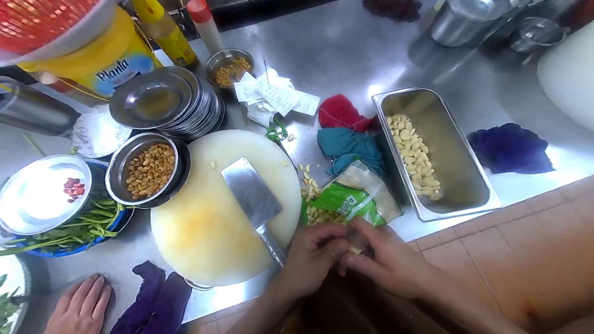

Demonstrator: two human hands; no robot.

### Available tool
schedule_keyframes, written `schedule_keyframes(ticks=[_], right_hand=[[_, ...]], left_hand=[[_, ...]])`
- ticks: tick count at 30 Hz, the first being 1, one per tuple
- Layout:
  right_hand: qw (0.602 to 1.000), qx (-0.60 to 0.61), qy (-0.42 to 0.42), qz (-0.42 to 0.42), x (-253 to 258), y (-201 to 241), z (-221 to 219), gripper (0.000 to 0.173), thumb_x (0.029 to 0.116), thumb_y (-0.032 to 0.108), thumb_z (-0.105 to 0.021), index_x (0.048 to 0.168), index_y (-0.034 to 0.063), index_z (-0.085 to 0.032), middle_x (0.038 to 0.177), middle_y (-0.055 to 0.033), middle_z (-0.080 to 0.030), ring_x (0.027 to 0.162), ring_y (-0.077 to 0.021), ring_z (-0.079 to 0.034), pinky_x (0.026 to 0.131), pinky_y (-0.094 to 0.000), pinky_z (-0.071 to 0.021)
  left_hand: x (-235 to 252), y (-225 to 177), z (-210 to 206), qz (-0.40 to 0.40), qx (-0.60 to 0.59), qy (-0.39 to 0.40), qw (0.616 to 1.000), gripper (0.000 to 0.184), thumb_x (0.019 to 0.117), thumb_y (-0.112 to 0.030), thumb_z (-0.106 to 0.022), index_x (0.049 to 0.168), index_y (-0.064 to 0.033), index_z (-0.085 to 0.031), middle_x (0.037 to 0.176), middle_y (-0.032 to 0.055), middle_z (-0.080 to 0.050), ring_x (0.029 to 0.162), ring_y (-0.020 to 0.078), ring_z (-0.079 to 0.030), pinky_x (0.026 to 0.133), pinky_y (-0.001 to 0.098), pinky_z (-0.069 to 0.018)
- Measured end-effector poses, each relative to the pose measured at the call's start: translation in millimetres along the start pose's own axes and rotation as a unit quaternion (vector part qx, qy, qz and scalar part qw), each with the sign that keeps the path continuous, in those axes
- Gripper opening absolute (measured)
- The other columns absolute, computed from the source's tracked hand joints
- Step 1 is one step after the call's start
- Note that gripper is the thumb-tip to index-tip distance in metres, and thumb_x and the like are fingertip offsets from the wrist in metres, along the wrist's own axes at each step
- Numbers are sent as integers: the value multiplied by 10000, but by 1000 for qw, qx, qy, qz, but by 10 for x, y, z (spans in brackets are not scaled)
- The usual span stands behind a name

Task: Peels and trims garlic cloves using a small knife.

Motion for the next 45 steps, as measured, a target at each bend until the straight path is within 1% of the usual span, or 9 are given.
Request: schedule_keyframes(ticks=[7,12,16,20,24,28,33,38,45], right_hand=[[990,-122,-62,15,-12,-77,53,580,1042,635,-377,942,120,-624,578,21,-528,488,-111,-554,432,-320,-474],[991,-52,-121,-37,-258,-260,382,530,1044,622,-393,975,150,-624,589,61,-500,470,-37,-484,418,-267,-431],[969,-32,-195,-146,-636,-641,849,582,955,749,-452,992,192,-615,570,118,-454,423,17,-398,373,-217,-366],[955,-25,-205,-213,-730,-807,955,676,860,842,-482,1024,198,-606,595,116,-482,421,-3,-419,368,-223,-371],[969,31,-139,-202,-324,-654,691,672,938,782,-386,1120,177,-615,651,88,-535,474,-30,-478,424,-258,-434],[986,-25,-81,-145,414,-492,425,593,1071,576,-241,1037,132,-633,611,17,-508,506,-134,-526,462,-365,-459],[966,-158,34,-203,1031,-613,-28,517,1065,550,-422,1009,89,-649,735,-96,-616,699,-295,-654,614,-518,-531],[972,-108,-57,-198,897,-566,229,443,899,405,-796,1133,54,-663,804,-131,-667,695,-313,-660,627,-548,-553],[954,-3,-129,-272,-247,-1256,816,197,961,318,-698,1019,130,-690,642,13,-575,486,-109,-504,453,-324,-440]], left_hand=[[26,123,93,51,15,-80,995,167,1025,-93,-590,1080,7,-711,800,7,-709,630,54,-651,589,215,-574],[-48,228,446,106,-2,-236,966,182,1042,-99,-552,1108,-2,-691,838,82,-689,707,141,-670,689,296,-597],[-172,224,701,105,-19,-288,952,187,1041,-99,-543,1118,-20,-694,841,80,-678,691,134,-655,673,287,-589],[-358,205,945,103,-56,-366,923,214,1051,-69,-495,1081,-5,-697,809,72,-668,659,110,-635,637,251,-568],[-519,115,1191,93,-80,-430,894,260,1076,-76,-431,1061,0,-679,776,49,-656,629,84,-622,607,224,-556],[-622,13,1365,65,-93,-457,882,285,1087,-83,-395,1050,-4,-666,758,48,-643,614,79,-615,588,211,-550],[-712,-13,1397,51,-97,-476,873,270,1080,-62,-398,1053,21,-654,755,63,-639,597,84,-607,564,208,-540],[-772,116,1290,60,-47,-468,880,227,1051,-39,-451,1059,27,-668,790,75,-658,639,110,-626,605,237,-558],[-475,320,1061,70,-12,-374,925,191,1023,-61,-530,1077,15,-697,816,76,-680,657,121,-643,628,265,-575]])
Point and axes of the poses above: each hand's wrist, its own x-axis towards the middle knuckle, its own z-axis out of the back of the hand, y = z × x, the point moved 10 cm from there along x, towards the middle knuckle
